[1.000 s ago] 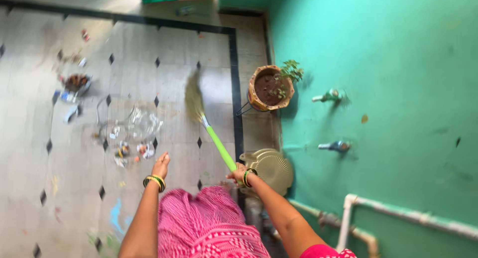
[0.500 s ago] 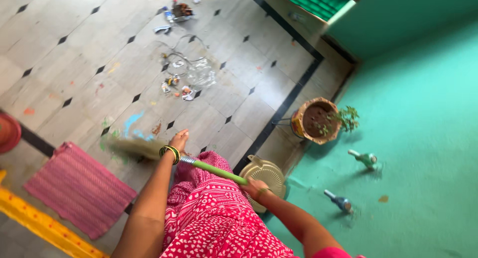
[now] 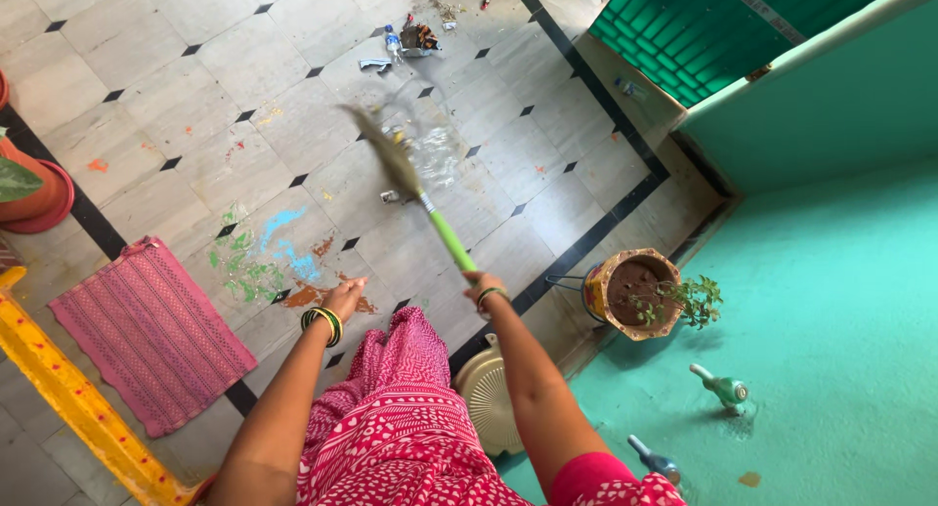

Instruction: The person sweeps a tiled floor and a set of stairs using a broom. They gather scattered trash and dust into a pile, moving from the interior floor area to the exterior steps.

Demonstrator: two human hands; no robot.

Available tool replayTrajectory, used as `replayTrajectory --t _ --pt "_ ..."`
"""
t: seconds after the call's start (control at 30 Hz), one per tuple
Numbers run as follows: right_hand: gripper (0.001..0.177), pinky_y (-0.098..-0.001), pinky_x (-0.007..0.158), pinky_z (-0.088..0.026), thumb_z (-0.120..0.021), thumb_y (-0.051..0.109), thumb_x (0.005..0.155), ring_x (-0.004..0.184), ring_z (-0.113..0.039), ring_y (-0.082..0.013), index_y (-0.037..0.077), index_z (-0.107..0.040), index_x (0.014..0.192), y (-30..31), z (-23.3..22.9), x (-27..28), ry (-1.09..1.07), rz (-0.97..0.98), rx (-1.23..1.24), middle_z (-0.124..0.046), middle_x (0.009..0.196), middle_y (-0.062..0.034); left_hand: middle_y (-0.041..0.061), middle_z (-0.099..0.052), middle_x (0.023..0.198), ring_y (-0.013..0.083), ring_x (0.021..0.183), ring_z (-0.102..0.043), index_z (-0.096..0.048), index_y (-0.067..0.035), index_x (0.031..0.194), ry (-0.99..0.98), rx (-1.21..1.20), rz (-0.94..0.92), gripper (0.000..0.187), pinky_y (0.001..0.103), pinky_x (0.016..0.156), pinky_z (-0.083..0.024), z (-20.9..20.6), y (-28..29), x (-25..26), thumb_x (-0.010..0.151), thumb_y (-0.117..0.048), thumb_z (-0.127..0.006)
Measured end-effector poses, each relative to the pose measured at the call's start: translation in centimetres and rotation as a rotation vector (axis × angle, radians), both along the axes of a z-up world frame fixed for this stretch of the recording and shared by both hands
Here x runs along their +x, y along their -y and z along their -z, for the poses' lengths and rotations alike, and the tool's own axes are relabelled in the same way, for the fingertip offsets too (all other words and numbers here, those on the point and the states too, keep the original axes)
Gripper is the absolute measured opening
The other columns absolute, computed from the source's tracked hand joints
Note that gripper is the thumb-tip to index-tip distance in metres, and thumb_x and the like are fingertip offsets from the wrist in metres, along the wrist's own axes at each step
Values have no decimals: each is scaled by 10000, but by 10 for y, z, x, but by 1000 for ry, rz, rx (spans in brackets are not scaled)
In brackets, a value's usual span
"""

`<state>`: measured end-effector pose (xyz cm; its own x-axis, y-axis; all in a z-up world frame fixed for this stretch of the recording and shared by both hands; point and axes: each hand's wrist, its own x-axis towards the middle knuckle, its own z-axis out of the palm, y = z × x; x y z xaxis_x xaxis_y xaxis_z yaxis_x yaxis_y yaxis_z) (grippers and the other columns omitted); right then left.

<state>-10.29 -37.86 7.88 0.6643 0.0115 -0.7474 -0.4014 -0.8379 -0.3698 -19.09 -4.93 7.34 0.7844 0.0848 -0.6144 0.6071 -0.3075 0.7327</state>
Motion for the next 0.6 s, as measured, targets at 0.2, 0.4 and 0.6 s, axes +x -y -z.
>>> replayTrajectory --t 0.2,0.4,0.6 --pt "565 -321 664 -518 -801 192 862 790 -615 -165 320 -651 1392 52 -30 39 52 267 200 -651 1056 -67 95 -646 1410 220 1329 -580 -613 -110 1402 87 -105 60 486 350 1112 -418 -4 0 25 1062 -417 -447" --pt "632 -313 486 -476 -798 85 830 629 -539 -142 301 -668 1409 108 -64 -13 87 178 303 -699 1015 -117 68 -663 1374 206 1267 -603 -619 -154 1388 39 -183 -12 464 399 1022 -474 -11 -6 32 1031 -415 -480" --pt "643 -430 882 -597 -694 104 849 930 -732 -364 346 -567 1431 83 -58 -107 156 -325 50 -701 1115 -236 82 -661 1369 201 1286 -591 -632 -123 1384 83 -121 23 467 346 1080 -427 -17 -11 29 1050 -409 -473"
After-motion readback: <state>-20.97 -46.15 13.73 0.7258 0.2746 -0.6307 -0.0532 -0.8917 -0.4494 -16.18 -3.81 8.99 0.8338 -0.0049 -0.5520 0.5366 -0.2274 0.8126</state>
